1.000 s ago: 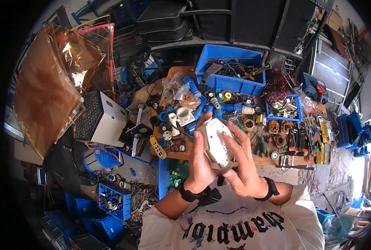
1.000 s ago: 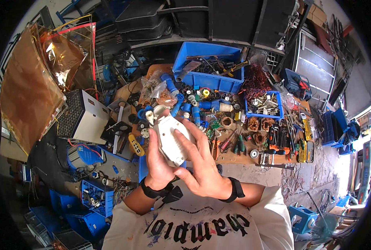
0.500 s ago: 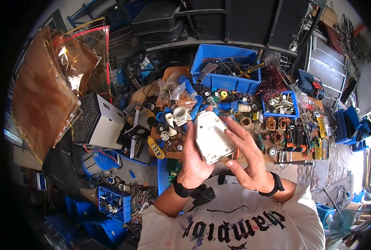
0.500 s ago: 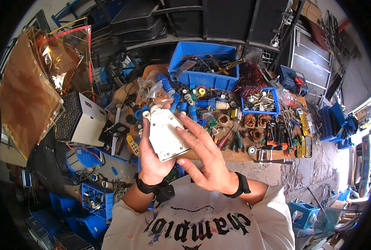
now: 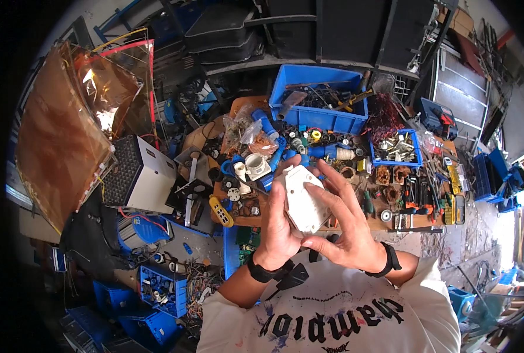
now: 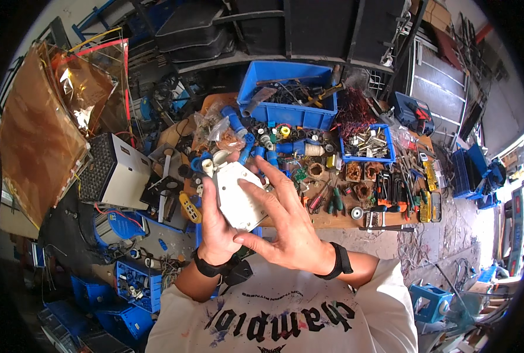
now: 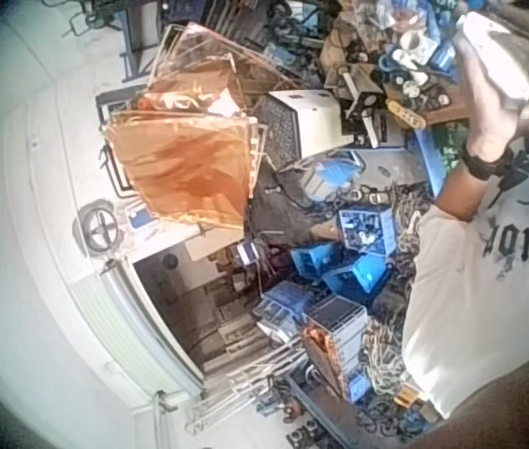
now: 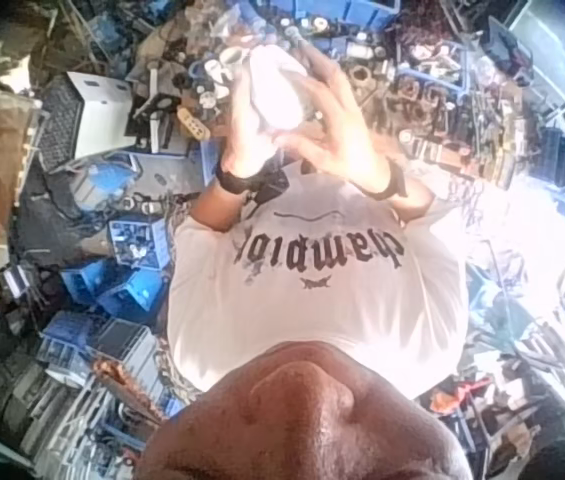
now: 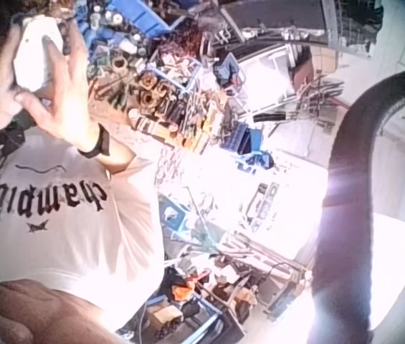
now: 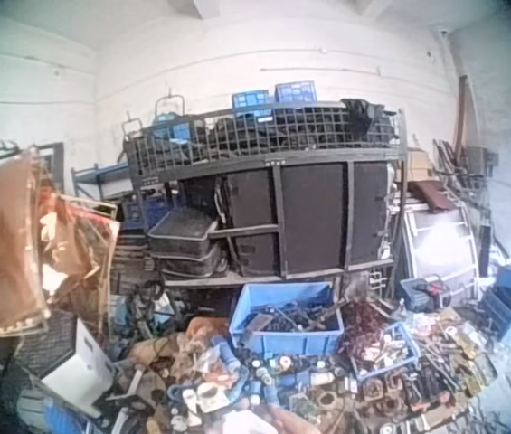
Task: The person picks up and inspects various small electronic components and tools from a cluttered workbench. They handle a white plastic housing, a small gold-colored metal bracket, a blue cylindrical device, and a black cable, turning them over in their hands to examine them closely before placing them back on the table.
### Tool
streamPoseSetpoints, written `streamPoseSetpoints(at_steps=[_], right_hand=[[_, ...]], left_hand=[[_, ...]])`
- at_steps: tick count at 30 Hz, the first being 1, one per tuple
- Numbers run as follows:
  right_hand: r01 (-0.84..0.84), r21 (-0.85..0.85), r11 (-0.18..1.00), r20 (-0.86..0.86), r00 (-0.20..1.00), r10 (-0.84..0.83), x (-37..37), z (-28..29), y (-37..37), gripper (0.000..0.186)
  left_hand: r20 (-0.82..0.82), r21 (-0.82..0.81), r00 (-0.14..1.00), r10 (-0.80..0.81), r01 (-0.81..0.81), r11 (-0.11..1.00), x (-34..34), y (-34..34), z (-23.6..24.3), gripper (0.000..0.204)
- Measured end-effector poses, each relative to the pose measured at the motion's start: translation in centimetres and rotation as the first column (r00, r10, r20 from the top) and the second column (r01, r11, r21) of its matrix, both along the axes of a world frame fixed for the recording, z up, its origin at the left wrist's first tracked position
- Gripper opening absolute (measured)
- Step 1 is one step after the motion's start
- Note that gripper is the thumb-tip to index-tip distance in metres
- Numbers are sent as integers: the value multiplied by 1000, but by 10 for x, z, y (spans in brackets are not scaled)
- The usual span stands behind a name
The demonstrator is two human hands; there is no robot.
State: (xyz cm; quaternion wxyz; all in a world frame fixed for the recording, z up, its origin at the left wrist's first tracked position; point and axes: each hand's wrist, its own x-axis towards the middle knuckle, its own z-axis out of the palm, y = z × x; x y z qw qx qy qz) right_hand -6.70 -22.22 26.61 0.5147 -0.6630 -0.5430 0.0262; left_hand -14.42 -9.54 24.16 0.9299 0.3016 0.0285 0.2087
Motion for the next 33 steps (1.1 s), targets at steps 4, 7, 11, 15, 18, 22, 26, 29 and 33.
streamPoseSetpoints(at_steps=[4, 7, 11, 15, 18, 22, 26, 29, 33], right_hand=[[55, -14, 998, -3, 998, -55, -3, 2, 1, 69], [10, 5, 1000, -107, 994, -10, -2, 1, 4, 63], [6, 56, 998, -196, 981, 5, -5, 3, 8, 56], [15, 90, 996, -180, 984, 1, -5, 4, 9, 55], [19, 110, 994, -212, 977, 4, -6, 4, 9, 56], [27, 107, 994, -218, 976, -3, -8, 1, 7, 55], [55, 125, 991, -234, 972, -24, -10, 0, 5, 56], [55, 140, 989, -199, 980, -27, -10, 0, 8, 57], [57, 153, 987, -159, 987, -33, -13, -2, 9, 58]], left_hand=[[-17, 133, 990, 137, -133, 982, 0, -2, 0, 62], [17, 391, 959, 283, -267, 881, 1, -2, -2, 59], [30, 482, 940, 339, -311, 819, -2, 2, -1, 58], [28, 496, 928, 371, -335, 801, -1, 1, 0, 59], [19, 479, 924, 382, -344, 808, -2, -1, 3, 60], [11, 458, 922, 387, -349, 818, -1, -3, 5, 62], [13, 449, 928, 371, -337, 828, -3, -2, 5, 62], [35, 480, 931, 364, -335, 811, -3, -1, 6, 62], [60, 487, 929, 364, -346, 802, -3, -2, 7, 61]])
